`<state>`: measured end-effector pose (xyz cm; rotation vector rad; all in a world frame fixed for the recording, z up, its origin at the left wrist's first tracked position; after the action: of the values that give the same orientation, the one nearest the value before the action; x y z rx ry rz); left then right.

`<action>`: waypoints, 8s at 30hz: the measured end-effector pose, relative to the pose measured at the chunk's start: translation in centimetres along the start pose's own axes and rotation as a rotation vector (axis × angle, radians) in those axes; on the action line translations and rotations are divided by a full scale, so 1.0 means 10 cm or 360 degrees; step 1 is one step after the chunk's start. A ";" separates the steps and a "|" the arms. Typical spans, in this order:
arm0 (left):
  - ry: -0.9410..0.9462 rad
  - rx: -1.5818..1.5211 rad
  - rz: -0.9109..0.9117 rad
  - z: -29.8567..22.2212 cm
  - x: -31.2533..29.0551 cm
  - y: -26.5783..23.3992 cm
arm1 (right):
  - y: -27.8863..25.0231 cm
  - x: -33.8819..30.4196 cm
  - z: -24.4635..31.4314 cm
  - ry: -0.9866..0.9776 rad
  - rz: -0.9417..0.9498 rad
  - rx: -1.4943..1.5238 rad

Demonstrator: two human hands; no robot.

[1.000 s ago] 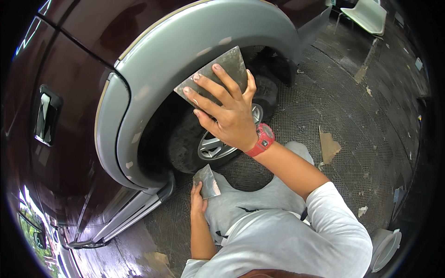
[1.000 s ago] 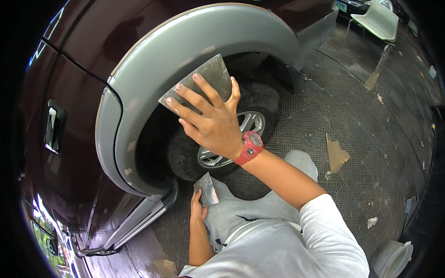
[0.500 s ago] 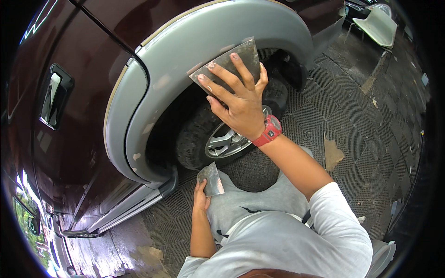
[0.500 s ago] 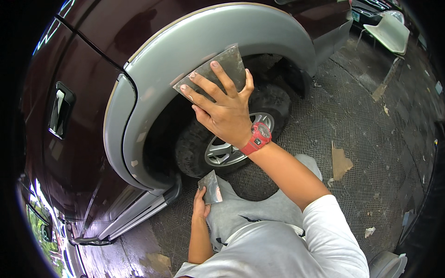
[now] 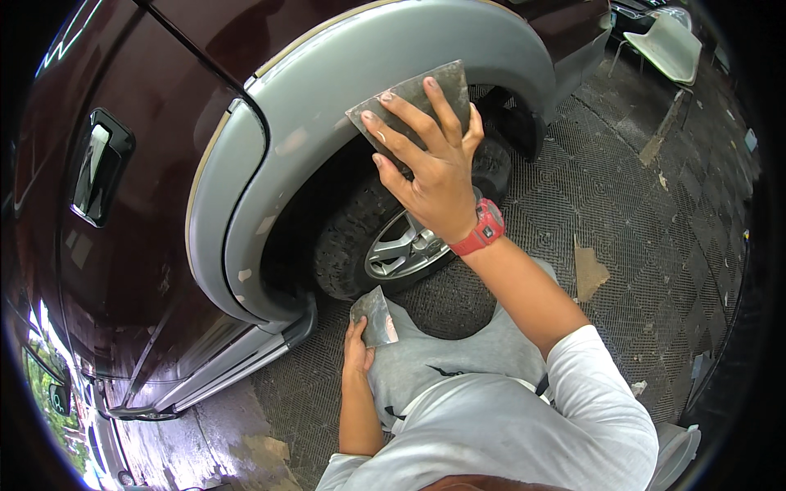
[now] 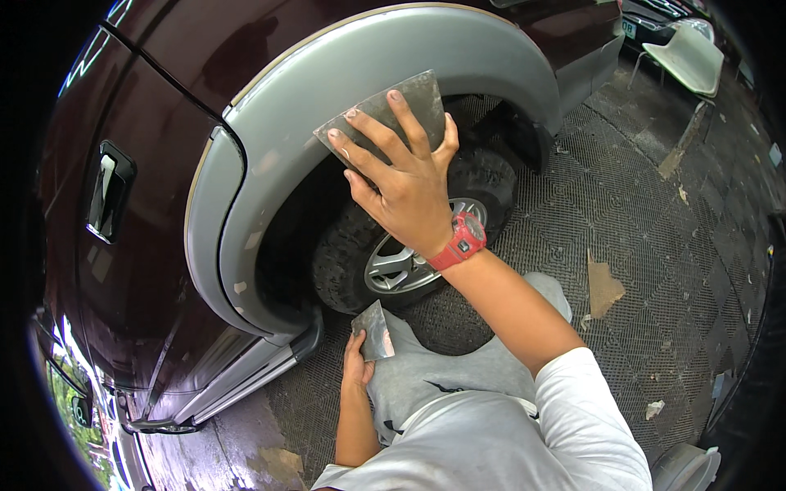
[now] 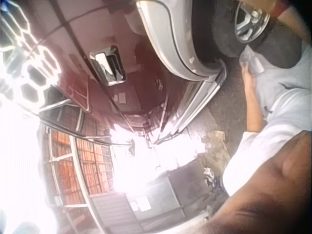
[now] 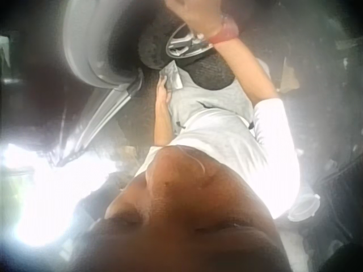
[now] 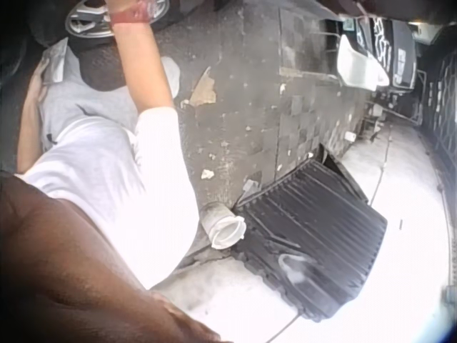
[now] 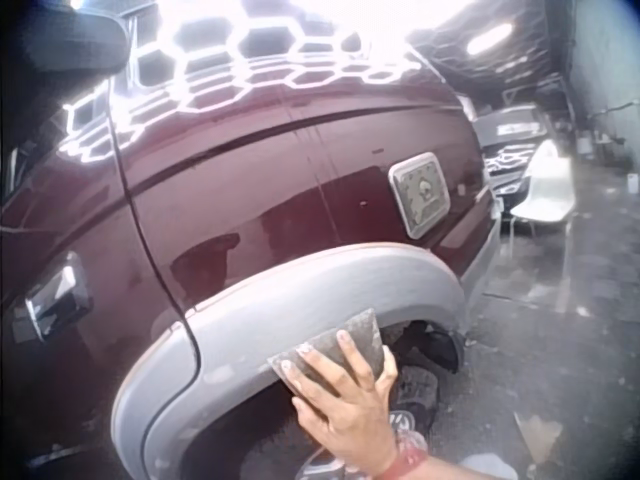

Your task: The person sands the wheel arch and side panel of a maroon SUV using sandpaper. They switch between two pieces of sandpaper and work on the curved fender area and the lower side panel.

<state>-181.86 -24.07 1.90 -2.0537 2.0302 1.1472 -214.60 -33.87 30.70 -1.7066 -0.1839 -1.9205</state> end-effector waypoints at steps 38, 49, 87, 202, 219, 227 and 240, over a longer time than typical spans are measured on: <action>0.0853 -0.0032 -0.0070 -0.58 -0.45 1.78 | -0.96 -1.51 0.20 0.0175 0.1319 0.0460; 0.1568 0.0923 -0.0581 -0.78 -0.69 1.62 | -0.79 -1.33 0.43 -0.0011 0.1448 0.0421; 0.0025 -0.0179 -0.0048 0.06 -0.17 0.16 | -0.07 0.06 0.46 -0.0173 0.0161 -0.0111; 0.0055 0.0336 -0.0220 0.10 -0.07 0.36 | -0.48 -0.44 -1.52 0.0560 -0.0235 0.0125; 0.0025 0.0318 -0.0200 0.11 -0.08 0.38 | -0.64 -0.26 -1.49 0.0624 -0.0369 0.0151; 0.0018 0.0249 -0.0147 0.09 -0.01 0.30 | -0.63 -0.32 -1.40 0.0482 -0.0154 0.0131; 0.0445 -0.0075 -0.0176 -0.09 -0.59 1.46 | -0.95 -1.88 0.04 0.1075 0.0993 0.1977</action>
<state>-193.43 -21.60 12.30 -2.4362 1.9833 0.9442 -218.23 -19.91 15.39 -0.2160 -0.4028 -1.2743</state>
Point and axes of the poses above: each hand's wrist, its own x-axis towards the middle knuckle, its own y-axis out of the palm, z = x × y, the point moved 1 cm from there along x, towards the middle knuckle, and after that the axes turned 5 degrees about -y, right-handed, at the moved point
